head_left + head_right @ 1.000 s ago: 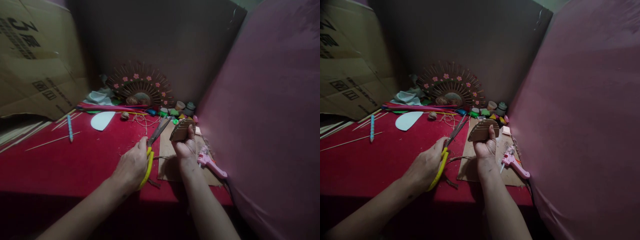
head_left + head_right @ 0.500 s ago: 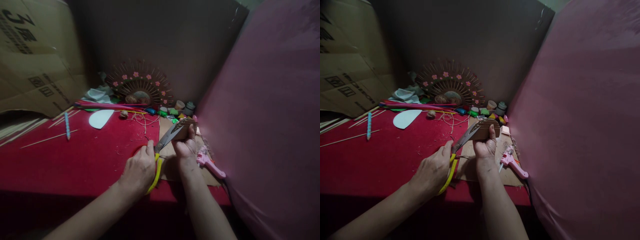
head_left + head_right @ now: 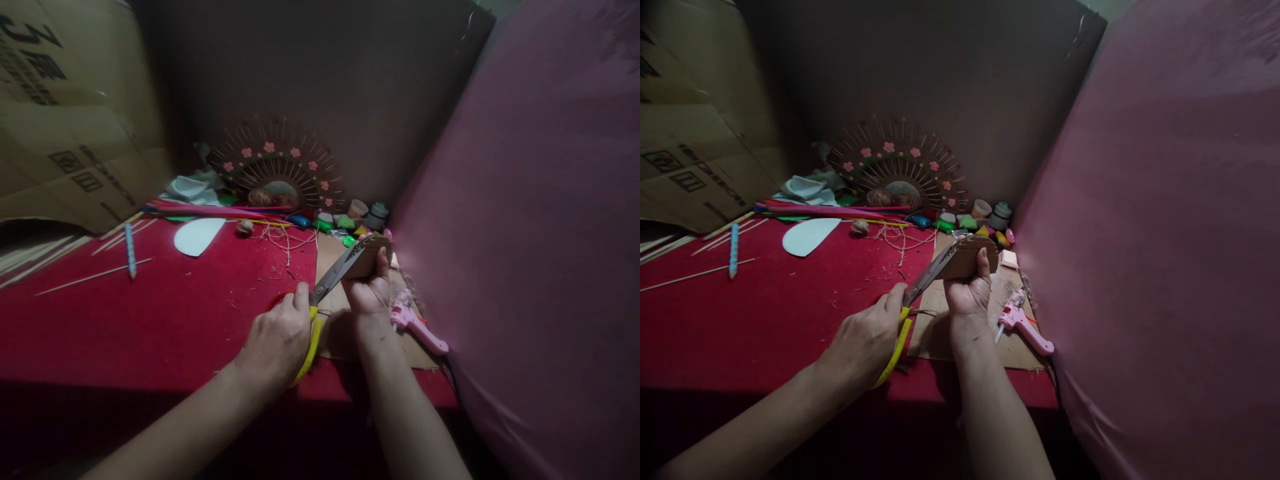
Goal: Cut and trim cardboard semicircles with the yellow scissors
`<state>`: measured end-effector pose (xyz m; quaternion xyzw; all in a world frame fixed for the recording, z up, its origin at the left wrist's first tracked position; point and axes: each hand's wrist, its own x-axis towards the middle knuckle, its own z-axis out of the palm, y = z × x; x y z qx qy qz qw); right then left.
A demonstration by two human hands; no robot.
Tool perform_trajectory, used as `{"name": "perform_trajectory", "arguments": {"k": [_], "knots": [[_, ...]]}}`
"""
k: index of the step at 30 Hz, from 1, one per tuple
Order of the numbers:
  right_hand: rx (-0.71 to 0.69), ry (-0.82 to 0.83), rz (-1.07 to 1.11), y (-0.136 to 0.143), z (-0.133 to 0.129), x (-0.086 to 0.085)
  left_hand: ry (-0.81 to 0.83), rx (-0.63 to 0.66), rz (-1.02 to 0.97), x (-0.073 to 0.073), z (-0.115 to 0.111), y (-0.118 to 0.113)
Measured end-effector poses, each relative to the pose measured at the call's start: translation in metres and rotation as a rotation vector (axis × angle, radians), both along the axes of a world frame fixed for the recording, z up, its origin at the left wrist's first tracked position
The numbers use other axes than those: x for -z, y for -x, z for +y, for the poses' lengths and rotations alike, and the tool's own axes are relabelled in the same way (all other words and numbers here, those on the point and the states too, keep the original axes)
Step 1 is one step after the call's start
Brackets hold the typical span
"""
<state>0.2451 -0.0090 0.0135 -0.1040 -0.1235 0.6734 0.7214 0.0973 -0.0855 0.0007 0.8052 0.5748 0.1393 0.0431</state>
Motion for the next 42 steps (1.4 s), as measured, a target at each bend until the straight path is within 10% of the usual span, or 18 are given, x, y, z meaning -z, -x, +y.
{"name": "perform_trajectory", "arguments": {"k": [22, 33, 42], "knots": [[0.001, -0.067, -0.005, 0.000, -0.002, -0.002, -0.065, 0.169, 0.050, 0.006, 0.006, 0.010], [-0.008, 0.071, -0.108, 0.015, -0.002, -0.002, 0.084, 0.128, -1.045, -0.017, 0.038, 0.019], [0.001, 0.273, -0.094, 0.035, -0.001, -0.001, 0.186, 0.129, -1.103, -0.021, 0.075, 0.010]]}}
